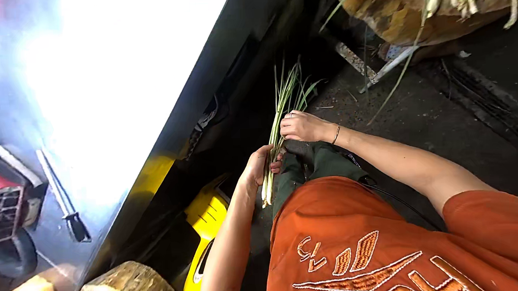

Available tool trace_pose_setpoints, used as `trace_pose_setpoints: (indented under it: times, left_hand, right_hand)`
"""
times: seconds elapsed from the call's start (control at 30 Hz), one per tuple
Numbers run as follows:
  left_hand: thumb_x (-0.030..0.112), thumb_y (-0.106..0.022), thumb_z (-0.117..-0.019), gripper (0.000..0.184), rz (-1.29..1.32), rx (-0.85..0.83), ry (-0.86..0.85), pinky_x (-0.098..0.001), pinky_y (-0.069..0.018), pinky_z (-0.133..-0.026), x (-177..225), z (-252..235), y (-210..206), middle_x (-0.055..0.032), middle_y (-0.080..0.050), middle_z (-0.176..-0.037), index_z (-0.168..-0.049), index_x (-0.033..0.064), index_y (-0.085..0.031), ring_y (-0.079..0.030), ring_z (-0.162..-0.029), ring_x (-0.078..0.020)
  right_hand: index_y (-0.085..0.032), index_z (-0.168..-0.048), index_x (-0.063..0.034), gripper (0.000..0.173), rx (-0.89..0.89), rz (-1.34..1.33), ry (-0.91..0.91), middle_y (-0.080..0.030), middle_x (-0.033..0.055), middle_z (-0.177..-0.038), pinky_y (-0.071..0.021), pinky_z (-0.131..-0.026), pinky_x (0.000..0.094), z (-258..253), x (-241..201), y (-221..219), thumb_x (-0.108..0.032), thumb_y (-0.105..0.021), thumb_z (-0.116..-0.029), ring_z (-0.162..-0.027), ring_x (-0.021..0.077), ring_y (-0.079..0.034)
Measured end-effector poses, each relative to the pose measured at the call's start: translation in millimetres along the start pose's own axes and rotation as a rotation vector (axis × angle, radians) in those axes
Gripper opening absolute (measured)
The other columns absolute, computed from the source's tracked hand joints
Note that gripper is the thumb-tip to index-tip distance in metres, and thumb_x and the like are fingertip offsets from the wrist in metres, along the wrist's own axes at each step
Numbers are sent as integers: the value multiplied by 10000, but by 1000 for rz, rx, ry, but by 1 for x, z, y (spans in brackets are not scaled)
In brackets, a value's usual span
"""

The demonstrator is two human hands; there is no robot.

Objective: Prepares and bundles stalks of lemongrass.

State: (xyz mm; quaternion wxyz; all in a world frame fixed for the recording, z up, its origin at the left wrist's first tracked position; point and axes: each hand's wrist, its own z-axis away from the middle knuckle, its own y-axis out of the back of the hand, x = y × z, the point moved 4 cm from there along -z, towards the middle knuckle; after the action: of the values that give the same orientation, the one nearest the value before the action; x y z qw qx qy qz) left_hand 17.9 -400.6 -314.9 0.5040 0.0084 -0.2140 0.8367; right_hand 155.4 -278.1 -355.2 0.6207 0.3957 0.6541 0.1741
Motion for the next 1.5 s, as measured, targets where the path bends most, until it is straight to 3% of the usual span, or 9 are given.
trace_pose_setpoints:
  times: [0.27,0.43,0.6,0.7,0.77,0.87,0.97,1.3,1.5]
  left_hand:
    - [537,-253,-1098,577,-168,131,30,-180,-368,-408,-28,22,80,3,-512,-683,-1176,83,-601,-421,-449,-62]
    - [343,-345,-1124,353,-338,106,32,-162,-346,-410,-27,39,100,13,-506,-701,-1202,88,-576,-404,-457,-40]
    - [236,-390,-1125,274,-690,87,-25,-167,-347,-434,-20,63,111,25,-465,-692,-1230,54,-566,-380,-473,-34]
    - [216,-433,-1113,256,-1054,32,-84,-212,-381,-500,-6,78,112,11,-451,-731,-1251,34,-549,-398,-523,-57]
    - [214,-510,-1087,254,-1222,4,-110,-262,-415,-548,6,85,116,-21,-464,-739,-1250,23,-543,-426,-551,-92]
    - [220,-472,-1091,275,-1162,-57,-104,-225,-402,-524,30,95,126,11,-468,-723,-1279,34,-548,-429,-540,-64]
    - [289,-354,-1102,356,-966,-66,-77,-209,-433,-530,54,108,129,32,-537,-743,-1215,75,-614,-481,-558,-56]
    - [197,-440,-1099,255,-1000,-219,-286,-268,-565,-682,90,120,130,-62,-635,-830,-1163,-14,-568,-636,-687,-110]
    - [214,-450,-1105,229,-1209,-106,-445,-229,-436,-583,111,145,117,-22,-517,-778,-1167,16,-547,-486,-605,-78]
  right_hand:
    - [-693,-960,-3,100,-105,-149,-54,-701,150,-886,-555,-849,489,-34,-49,-35,-63,-615,-971,-886,315,-702]
    - [-726,-1047,-31,125,-100,-94,-114,-719,154,-1016,-528,-959,497,-47,-57,-52,-111,-689,-958,-1010,323,-693]
    - [-504,-1521,-220,858,-213,66,-126,-503,187,-1515,-283,-1204,591,-67,-76,-70,-332,-902,-769,-1431,395,-438]
    - [-641,-1358,-118,556,-311,64,-86,-671,156,-1296,-325,-1173,585,-83,-79,-84,-260,-813,-849,-1280,357,-585]
    - [-707,-1062,-39,223,-388,26,-107,-717,155,-990,-475,-947,554,-98,-80,-81,-195,-714,-903,-997,341,-678]
    - [-678,-922,-24,149,-490,-28,-198,-672,156,-819,-503,-751,564,-118,-86,-63,-160,-626,-950,-830,344,-666]
    - [-678,-930,-40,132,-519,6,-242,-666,140,-823,-504,-757,540,-134,-88,-44,-142,-600,-960,-825,322,-658]
    - [-689,-961,-44,163,-415,345,-143,-705,160,-850,-533,-791,565,-164,-108,18,-188,-628,-1006,-873,367,-703]
    - [-640,-909,7,131,-170,506,29,-665,194,-782,-548,-663,549,-174,-112,36,-110,-646,-965,-780,404,-701]
